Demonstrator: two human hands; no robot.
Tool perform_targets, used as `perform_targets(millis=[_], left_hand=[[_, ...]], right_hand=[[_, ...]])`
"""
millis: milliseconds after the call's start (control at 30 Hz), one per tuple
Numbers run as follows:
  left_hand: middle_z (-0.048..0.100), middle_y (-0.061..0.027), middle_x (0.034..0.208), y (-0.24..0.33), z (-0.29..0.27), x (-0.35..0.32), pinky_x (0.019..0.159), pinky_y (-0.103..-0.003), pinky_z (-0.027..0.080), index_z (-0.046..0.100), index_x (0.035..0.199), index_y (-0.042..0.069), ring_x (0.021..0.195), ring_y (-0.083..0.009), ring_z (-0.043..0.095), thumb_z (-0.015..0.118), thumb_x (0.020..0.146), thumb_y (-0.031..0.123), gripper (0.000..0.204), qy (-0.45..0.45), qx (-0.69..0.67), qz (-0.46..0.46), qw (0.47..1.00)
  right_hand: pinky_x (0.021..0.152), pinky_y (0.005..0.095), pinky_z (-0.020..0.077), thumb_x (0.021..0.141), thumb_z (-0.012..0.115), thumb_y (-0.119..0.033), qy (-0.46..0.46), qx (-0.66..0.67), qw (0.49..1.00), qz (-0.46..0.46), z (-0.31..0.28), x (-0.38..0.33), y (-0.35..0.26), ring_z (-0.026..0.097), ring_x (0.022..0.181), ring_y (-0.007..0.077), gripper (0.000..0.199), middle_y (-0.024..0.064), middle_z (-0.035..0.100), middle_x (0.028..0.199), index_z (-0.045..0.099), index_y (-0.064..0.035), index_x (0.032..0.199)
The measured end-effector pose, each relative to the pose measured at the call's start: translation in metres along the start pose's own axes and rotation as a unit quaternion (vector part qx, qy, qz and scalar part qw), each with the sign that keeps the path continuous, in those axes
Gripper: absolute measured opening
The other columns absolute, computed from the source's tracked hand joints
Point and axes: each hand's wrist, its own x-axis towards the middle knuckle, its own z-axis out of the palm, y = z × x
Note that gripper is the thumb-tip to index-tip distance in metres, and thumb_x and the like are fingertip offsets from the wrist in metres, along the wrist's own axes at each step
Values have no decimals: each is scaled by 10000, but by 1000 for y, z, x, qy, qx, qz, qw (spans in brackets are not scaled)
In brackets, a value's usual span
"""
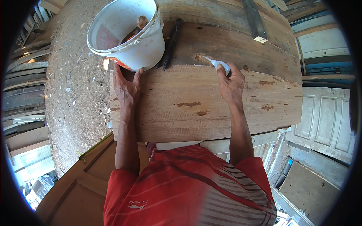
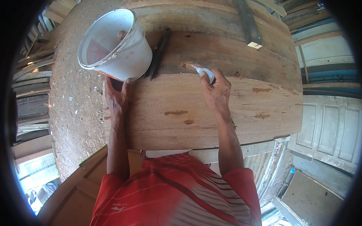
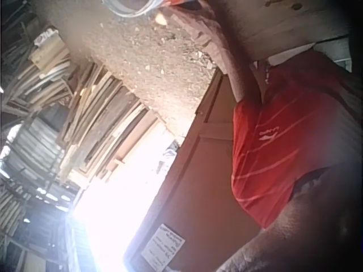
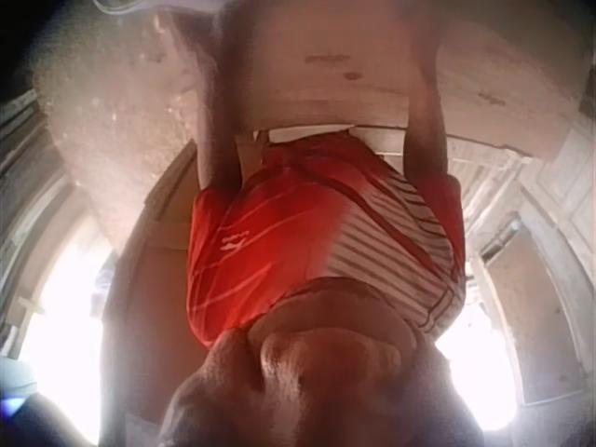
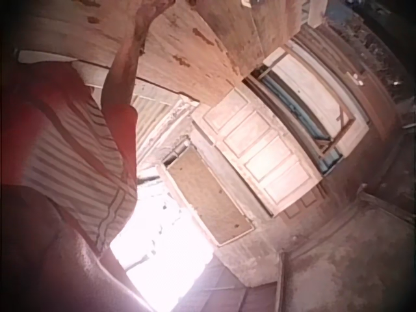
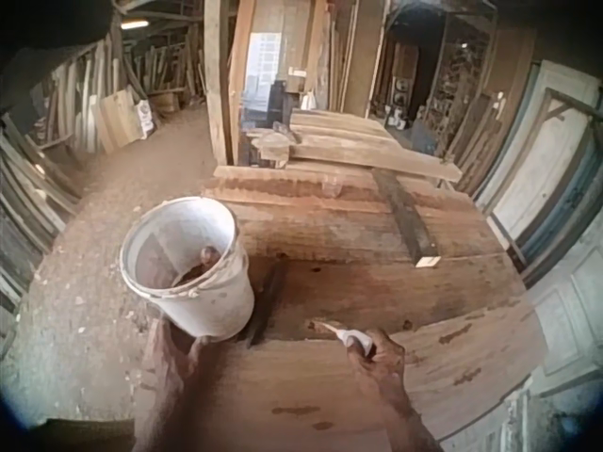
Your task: The person applies glue from a small tube onto a wooden board and spreads it across damaged areas using a putty knife, then picks a small piece of wood from a bucket and places it on the board.
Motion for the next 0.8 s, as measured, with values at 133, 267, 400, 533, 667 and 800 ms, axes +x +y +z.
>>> perform_targets(millis=[133,267,400,533,667,800], left_hand=[[525,-305,1462,1,0,-1,1129,-518,419,361,1539,-68,1362,-451,510,854,844,415,979,-2,2,-2,1000],[518,-306,1471,-2,1,-1,1133,-521,416,357,1542,-64,1368,-453,506,855,843,419,986,0,4,3,1000],[543,-296,1450,-1,1,-1,1120,-498,429,407,1521,-60,1362,-430,527,801,896,454,900,15,15,12,1000],[544,-297,1449,-2,1,-1,1125,-498,423,406,1521,-61,1365,-431,525,800,896,456,902,14,15,8,1000],[514,-305,1478,1,0,1,1152,-517,401,364,1542,-62,1385,-448,495,857,839,433,991,-3,-4,-1,1000],[518,-305,1474,1,0,1,1150,-515,404,365,1541,-65,1381,-445,500,858,839,434,992,1,-4,0,1000]], right_hand=[[623,321,487,969,708,-186,0,-8,1000,-13,-1,0,0,546,662,128,199,93,629,732,643,1,944],[624,322,487,970,708,-186,-6,-3,1000,-17,1,0,-2,547,659,133,208,95,629,736,629,1,930],[627,325,492,970,709,-186,-9,2,999,-30,3,3,-2,552,658,139,196,100,633,740,643,-3,948],[629,327,493,965,709,-181,-14,8,999,-32,5,5,-2,557,653,145,181,104,639,743,665,-5,970],[625,326,489,960,709,-173,-13,-2,999,-39,6,5,-2,553,645,147,175,104,640,743,670,-3,967],[619,327,484,960,708,-169,-13,0,999,-38,6,5,-4,543,639,147,178,100,630,732,654,-1,941]])
